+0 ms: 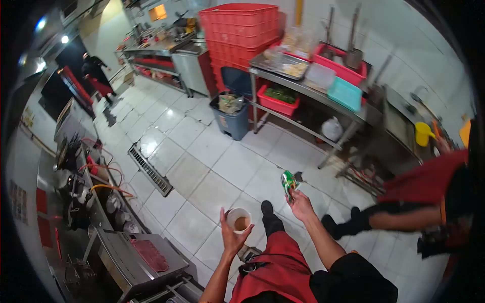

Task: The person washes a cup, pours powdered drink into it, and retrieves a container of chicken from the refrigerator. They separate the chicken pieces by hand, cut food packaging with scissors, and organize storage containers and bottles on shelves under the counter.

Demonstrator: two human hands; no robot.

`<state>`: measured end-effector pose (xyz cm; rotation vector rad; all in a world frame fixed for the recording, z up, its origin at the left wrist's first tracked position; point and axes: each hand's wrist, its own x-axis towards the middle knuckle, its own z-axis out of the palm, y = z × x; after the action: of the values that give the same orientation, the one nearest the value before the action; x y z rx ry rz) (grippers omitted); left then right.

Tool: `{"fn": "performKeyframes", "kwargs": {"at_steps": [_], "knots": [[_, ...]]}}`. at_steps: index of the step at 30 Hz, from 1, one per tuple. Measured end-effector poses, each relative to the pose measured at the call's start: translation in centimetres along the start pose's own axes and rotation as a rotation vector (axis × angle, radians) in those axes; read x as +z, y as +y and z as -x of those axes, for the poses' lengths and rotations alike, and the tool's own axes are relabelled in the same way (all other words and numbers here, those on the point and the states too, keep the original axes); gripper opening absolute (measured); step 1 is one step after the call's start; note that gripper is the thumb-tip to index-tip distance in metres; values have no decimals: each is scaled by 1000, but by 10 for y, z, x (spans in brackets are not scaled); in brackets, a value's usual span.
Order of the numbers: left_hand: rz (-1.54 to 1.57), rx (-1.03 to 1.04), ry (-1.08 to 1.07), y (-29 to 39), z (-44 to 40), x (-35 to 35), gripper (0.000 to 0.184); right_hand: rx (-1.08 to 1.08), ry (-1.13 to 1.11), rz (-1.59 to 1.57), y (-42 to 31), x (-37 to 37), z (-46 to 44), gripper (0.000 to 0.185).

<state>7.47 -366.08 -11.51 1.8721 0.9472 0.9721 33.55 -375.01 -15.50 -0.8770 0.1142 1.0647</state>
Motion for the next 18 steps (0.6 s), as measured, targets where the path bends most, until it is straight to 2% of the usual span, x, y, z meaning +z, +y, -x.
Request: {"fn": "performKeyframes", "kwargs": {"at_steps": [1,5,8,10,11,12,13,15,16,17,18], "knots": [[2,-36,49,-14,-27,-6,112,38,6,-14,-5,23,-44,9],[-98,-197,255,-41,-138,-40,111,130,89,-31,1,66,-268,24],[-193,-318,403,-42,-206,-72,111,152,313,118,-1,124,-402,35],[-212,-354,521,-61,-248,-94,111,80,360,230,3,154,-490,39],[-251,-376,541,-71,-271,-105,111,90,211,252,16,126,-564,40],[-292,-400,573,-77,-292,-118,112,33,116,329,10,151,-586,43],[-330,-437,605,-85,-310,-128,112,-49,84,899,2,186,-605,43],[-292,-488,669,-113,-352,-148,114,-357,36,2011,-18,241,-644,42],[-264,-504,684,-131,-380,-158,114,-529,-9,1996,-2,217,-706,47],[-259,-507,695,-148,-407,-168,114,-540,1,1897,4,224,-737,52],[-249,-507,700,-165,-439,-178,115,-309,94,1604,17,214,-781,58]]}}
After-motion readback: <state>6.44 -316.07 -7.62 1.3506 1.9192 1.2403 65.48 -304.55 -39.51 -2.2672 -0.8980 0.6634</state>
